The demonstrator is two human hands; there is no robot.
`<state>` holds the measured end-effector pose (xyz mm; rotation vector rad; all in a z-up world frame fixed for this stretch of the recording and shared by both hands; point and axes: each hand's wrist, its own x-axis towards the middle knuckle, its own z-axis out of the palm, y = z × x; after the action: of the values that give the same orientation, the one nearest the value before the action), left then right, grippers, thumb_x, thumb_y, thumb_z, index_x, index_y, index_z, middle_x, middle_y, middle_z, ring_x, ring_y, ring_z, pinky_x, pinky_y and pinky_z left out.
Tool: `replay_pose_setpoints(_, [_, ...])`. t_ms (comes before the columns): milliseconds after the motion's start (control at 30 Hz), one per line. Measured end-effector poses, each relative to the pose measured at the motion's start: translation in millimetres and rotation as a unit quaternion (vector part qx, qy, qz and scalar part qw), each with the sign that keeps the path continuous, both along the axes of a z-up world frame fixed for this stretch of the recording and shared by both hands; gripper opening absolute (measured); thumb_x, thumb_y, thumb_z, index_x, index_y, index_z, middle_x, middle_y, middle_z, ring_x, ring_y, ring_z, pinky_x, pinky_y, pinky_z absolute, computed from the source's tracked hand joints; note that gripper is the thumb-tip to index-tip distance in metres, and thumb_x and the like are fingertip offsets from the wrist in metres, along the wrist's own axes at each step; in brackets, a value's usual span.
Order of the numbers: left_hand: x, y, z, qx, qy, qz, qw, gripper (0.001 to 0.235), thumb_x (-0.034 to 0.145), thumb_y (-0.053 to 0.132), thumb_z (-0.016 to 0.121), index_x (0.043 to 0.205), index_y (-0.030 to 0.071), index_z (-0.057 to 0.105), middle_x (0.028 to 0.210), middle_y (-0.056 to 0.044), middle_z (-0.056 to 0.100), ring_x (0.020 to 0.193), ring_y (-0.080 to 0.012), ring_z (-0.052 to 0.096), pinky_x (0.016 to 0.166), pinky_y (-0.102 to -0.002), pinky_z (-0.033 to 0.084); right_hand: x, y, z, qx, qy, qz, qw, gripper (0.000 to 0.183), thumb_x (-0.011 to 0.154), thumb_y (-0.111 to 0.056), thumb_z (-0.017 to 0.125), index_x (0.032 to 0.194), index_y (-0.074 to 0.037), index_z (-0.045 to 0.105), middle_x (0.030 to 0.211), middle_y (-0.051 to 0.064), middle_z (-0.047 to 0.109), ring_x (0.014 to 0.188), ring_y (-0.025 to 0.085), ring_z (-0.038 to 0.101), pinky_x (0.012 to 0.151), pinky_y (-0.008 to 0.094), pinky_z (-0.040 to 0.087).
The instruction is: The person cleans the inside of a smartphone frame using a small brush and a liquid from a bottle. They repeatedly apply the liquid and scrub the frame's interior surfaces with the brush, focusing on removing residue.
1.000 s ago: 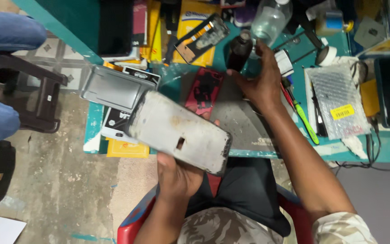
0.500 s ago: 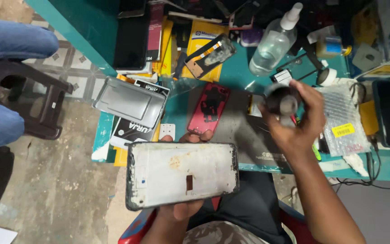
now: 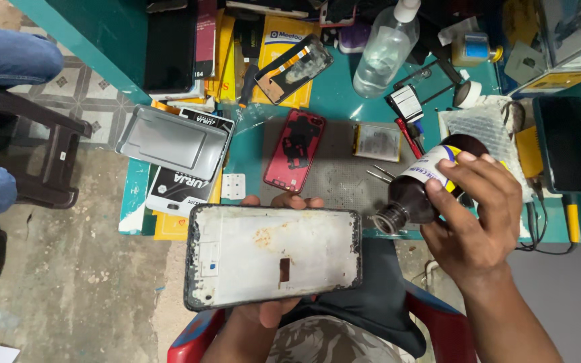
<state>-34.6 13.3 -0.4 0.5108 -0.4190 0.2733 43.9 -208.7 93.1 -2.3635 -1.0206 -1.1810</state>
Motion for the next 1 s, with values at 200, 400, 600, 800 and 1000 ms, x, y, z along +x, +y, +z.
replay_pose_setpoints(200, [-3.4, -2.0, 9.0, 0.012, 0.021, 0.010, 1.000, 0.116, 0.069, 0.058, 0.090, 0.160, 0.028, 0.024, 0.150, -0.016, 0.040, 0.148, -0.0380, 0.043, 0.123, -0.056, 0.039, -4.4, -1.1, 2.4, -0.019, -0.014, -0.009, 1.000, 0.039, 0.073, 0.000, 0.090, 0.106, -0.011, 0.071, 0.116, 0.012, 0.068, 0.118, 0.036, 0.062, 0.107, 0.053, 0.048])
replay_pose_setpoints(400, [-3.0, -2.8, 14.1, 0.008, 0.029, 0.009, 1.000, 0.116, 0.068, 0.058, 0.091, 0.158, 0.028, 0.024, 0.148, -0.016, 0.040, 0.147, -0.0380, 0.044, 0.125, -0.061, 0.040, -7.6, -0.7, 7.2, -0.019, -0.008, -0.016, 1.000, 0.039, 0.073, -0.001, 0.093, 0.104, -0.013, 0.072, 0.116, 0.012, 0.068, 0.118, 0.036, 0.060, 0.107, 0.054, 0.046])
replay_pose_setpoints(600, [2.5, -8.1, 10.9, -0.006, 0.014, 0.021, 1.000, 0.118, 0.067, 0.061, 0.090, 0.160, 0.027, 0.026, 0.147, -0.016, 0.042, 0.140, -0.0374, 0.047, 0.119, -0.057, 0.042, -10.3, -2.3, 7.6, -0.027, -0.015, -0.023, 0.999, 0.034, 0.075, -0.003, 0.090, 0.102, -0.016, 0.073, 0.114, 0.011, 0.068, 0.118, 0.034, 0.060, 0.106, 0.054, 0.045])
replay_pose_setpoints(800, [1.9, -7.5, 8.9, 0.001, 0.023, 0.009, 1.000, 0.119, 0.065, 0.062, 0.091, 0.159, 0.027, 0.025, 0.147, -0.015, 0.042, 0.145, -0.0389, 0.045, 0.119, -0.058, 0.041, -8.2, -6.6, 3.7, -0.034, -0.032, -0.020, 0.999, 0.032, 0.077, -0.004, 0.089, 0.100, -0.019, 0.073, 0.113, 0.008, 0.069, 0.117, 0.033, 0.059, 0.107, 0.053, 0.044])
replay_pose_setpoints(1000, [4.4, -8.5, 10.9, 0.036, 0.021, 0.030, 0.999, 0.118, 0.068, 0.067, 0.086, 0.160, 0.026, 0.024, 0.149, -0.017, 0.044, 0.145, -0.0383, 0.041, 0.123, -0.060, 0.040, -10.0, -13.0, 1.0, -0.049, -0.029, -0.041, 0.998, 0.031, 0.078, -0.004, 0.089, 0.099, -0.022, 0.075, 0.113, 0.006, 0.069, 0.119, 0.032, 0.057, 0.112, 0.051, 0.039])
